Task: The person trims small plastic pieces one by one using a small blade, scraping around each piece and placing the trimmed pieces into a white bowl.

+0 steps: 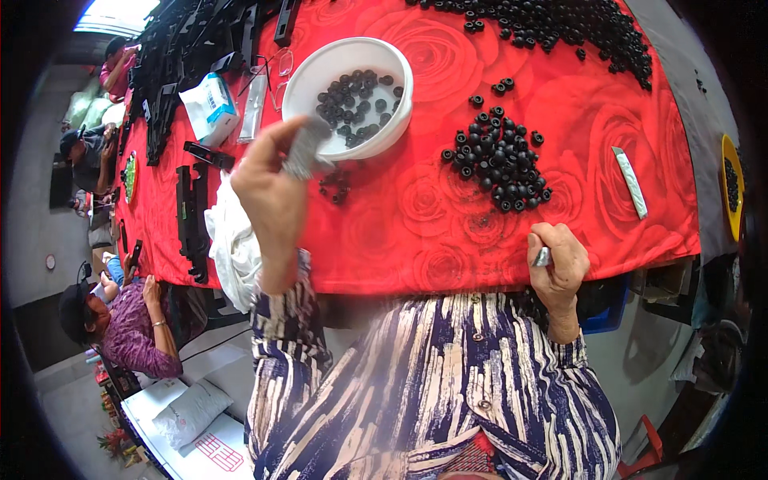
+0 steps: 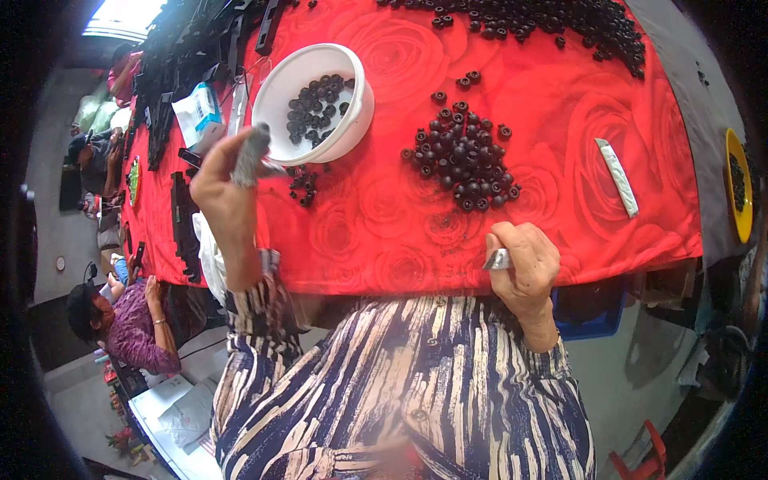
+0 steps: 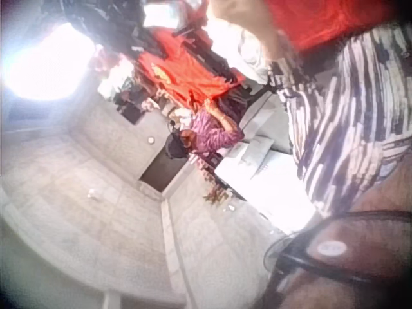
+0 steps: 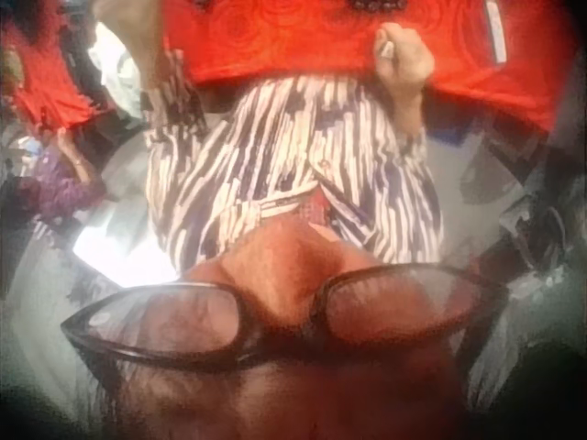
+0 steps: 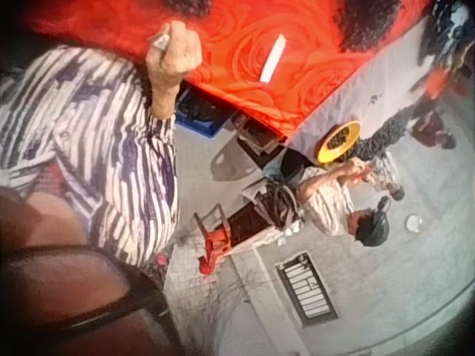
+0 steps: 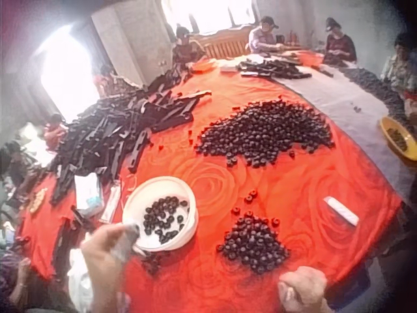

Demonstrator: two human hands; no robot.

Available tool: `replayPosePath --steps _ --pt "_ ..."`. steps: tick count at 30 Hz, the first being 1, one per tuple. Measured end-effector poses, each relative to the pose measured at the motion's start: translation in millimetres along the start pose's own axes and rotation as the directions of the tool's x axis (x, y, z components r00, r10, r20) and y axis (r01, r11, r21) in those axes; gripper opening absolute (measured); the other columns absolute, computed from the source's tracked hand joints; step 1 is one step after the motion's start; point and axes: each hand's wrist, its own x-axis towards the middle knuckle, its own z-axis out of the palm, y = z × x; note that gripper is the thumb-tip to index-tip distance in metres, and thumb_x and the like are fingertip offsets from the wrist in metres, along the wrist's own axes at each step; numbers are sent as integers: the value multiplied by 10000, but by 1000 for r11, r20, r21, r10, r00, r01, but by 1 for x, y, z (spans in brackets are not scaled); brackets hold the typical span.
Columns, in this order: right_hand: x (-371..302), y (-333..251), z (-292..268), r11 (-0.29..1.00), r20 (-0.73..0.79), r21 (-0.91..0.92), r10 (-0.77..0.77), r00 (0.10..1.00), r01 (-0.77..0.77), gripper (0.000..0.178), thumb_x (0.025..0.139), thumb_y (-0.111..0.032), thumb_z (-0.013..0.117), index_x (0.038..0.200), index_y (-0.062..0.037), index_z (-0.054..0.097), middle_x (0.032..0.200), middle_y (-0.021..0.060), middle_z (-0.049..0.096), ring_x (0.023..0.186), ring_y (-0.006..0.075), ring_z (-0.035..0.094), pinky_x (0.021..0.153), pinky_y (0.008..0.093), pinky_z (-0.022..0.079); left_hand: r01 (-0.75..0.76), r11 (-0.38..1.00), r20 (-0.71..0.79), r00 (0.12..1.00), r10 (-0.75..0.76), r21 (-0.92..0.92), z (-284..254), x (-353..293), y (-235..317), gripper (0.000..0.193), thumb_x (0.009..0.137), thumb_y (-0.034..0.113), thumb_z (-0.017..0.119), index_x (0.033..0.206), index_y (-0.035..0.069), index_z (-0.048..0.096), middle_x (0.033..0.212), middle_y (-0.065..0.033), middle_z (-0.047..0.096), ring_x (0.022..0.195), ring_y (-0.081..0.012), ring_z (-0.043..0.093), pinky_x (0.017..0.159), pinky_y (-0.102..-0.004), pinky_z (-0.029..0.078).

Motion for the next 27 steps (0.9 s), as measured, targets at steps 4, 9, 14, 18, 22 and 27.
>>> replayPosePath --steps 4,9,14,18,22,27 --pt "1 0 1 1000 34 -4 21 999 -21 176 702 29 661 855 -4 582 614 79 473 510 229 470 490 335 378 -70 980 57 997 60 188 -8 35 -23 217 825 26 632 1039 -12 641 829 -54 627 708 -102 590 552 -231 501" --pt "-6 6 -1 999 31 -15 35 999 -35 197 697 22 670 870 -8 581 629 82 479 515 236 470 492 340 376 -528 732 228 848 478 429 13 0 2 164 788 78 681 947 39 672 828 -57 613 707 -133 584 576 -265 477" --pt "-3 2 0 1000 41 -13 21 999 -21 193 695 23 666 865 -11 581 620 82 468 517 237 475 496 340 378 -448 843 434 850 299 297 58 -40 -18 164 734 30 666 896 53 661 873 -92 608 708 -231 612 609 -325 493" --pt "-4 4 0 1000 55 -23 9 998 -8 184 699 16 666 858 -12 580 611 77 459 511 235 468 494 340 375 -450 825 512 825 238 342 81 -36 -24 250 723 45 662 969 63 624 866 -113 588 752 -305 603 653 -373 492" --pt "-5 6 -1 999 40 -35 39 998 -37 184 694 14 667 854 -14 579 610 76 458 510 236 468 493 338 375 -449 816 589 790 172 364 103 -26 -38 262 736 77 646 994 64 605 847 -120 586 770 -325 594 674 -404 477" --pt "0 2 1 1000 50 -3 10 999 -10 188 691 14 669 853 -15 579 610 76 459 509 234 470 490 336 376 -410 813 586 803 108 412 90 -25 -40 241 756 108 641 987 53 604 832 -140 602 770 -331 595 677 -416 472"
